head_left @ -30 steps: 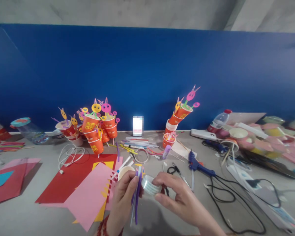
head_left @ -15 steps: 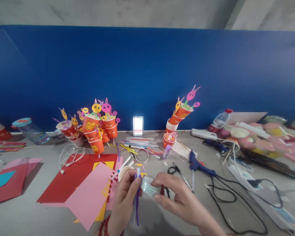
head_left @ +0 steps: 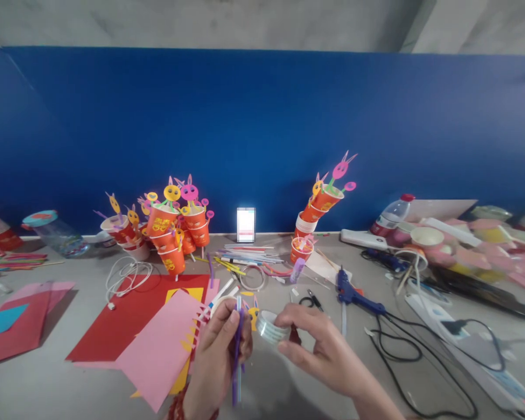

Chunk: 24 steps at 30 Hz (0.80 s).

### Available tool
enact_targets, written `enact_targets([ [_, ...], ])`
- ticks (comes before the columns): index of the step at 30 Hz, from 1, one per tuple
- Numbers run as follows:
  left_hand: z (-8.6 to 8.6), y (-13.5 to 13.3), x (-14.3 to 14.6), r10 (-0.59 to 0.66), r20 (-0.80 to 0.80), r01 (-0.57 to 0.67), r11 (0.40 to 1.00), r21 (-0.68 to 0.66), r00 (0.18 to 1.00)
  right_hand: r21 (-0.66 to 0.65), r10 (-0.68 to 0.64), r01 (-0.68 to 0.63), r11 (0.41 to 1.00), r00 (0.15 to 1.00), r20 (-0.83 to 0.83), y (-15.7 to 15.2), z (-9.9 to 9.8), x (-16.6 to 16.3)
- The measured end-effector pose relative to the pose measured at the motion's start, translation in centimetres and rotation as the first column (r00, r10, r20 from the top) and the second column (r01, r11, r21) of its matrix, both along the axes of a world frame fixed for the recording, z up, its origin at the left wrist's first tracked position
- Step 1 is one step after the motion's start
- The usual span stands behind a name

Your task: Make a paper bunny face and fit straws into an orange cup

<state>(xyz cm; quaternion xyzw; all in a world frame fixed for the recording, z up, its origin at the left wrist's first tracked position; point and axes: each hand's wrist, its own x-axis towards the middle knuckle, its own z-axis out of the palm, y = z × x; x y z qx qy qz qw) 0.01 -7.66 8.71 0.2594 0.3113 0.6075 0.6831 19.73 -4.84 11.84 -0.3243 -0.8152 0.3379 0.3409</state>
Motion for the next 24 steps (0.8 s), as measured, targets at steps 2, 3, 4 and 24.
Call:
enact_targets([
  [2,-0.3,0.0,0.0,-0.023,-0.023,0.024,0.998,0.049,0.999,0.002,0.0,0.0,1.0,1.0,-0.006,0.0,-0.1,-0.1],
  [3,-0.4,-0.1,-0.1,-0.021,-0.047,0.025,0.997,0.079,0.999,0.005,-0.002,0.002,1.0,1.0,-0.01,-0.1,-0.1,-0.1],
  [4,-0.6,-0.1,-0.1,-0.014,-0.071,0.022,0.994,0.107,0.997,0.009,-0.003,0.003,1.0,1.0,-0.013,-0.1,-0.2,-0.1],
  [24,0.4,-0.4,-1.3,-0.139,-0.233,0.162,0.983,0.085,0.962,-0.313,0.101,-0.21,0.926,0.938,-0.33,0.7,-3.1,-0.5],
])
